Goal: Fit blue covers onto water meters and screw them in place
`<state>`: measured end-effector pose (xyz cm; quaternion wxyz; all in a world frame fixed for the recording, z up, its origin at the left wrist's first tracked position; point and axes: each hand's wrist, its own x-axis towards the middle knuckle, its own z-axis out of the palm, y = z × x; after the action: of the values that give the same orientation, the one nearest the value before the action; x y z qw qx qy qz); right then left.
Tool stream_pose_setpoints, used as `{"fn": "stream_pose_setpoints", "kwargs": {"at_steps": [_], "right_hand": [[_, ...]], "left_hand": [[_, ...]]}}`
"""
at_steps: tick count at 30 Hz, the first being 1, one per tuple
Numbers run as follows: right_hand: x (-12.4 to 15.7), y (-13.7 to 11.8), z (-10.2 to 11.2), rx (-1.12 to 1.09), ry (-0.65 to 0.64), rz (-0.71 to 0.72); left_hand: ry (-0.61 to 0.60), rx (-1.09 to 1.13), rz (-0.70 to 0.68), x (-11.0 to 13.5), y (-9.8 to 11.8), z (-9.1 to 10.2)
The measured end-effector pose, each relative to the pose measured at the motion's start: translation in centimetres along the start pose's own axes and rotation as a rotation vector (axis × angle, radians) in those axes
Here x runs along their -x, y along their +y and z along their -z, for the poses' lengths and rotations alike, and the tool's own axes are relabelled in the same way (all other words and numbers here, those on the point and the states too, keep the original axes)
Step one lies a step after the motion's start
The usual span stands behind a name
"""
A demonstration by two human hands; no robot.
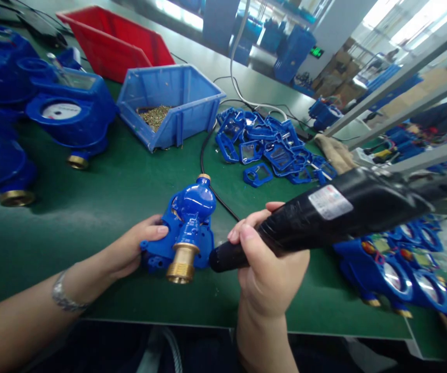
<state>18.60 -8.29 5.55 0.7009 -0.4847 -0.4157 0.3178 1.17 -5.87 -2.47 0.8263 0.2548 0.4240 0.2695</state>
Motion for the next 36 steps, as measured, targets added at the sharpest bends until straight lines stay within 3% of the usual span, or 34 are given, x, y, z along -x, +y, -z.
{"fn": "stream_pose_setpoints", "kwargs": {"at_steps": [10, 20, 27, 30, 34, 36], "right_hand": [[0.4, 0.2, 0.2, 0.004, 0.029, -0.045], [0.7, 0.2, 0.5, -0.005, 0.027, -0.018], [0.3, 0.4, 0.6, -0.034, -0.012, -0.067], [-0.7, -1.2, 0.7, -0.017, -0.065, -0.067], [-1.9, -5.0, 1.2, 0.052, -0.088, 0.087], [-2.0, -6.3, 1.6, 0.121, -0.221, 0.052]], "left_hand": [[0.092, 0.076, 0.016, 0.1, 0.3, -0.8], [-0.025, 0.036, -0.028, 0.3, 0.3, -0.6], [-0.083, -0.11, 0.037, 0.3, 0.8, 0.8], [-0.06, -0.068, 0.043, 0.2, 0.9, 0.9], [-0.043, -0.045, 0.031, 0.0, 0.8, 0.9], [-0.035, -0.04, 0.027, -0.1, 0.7, 1.0]]}}
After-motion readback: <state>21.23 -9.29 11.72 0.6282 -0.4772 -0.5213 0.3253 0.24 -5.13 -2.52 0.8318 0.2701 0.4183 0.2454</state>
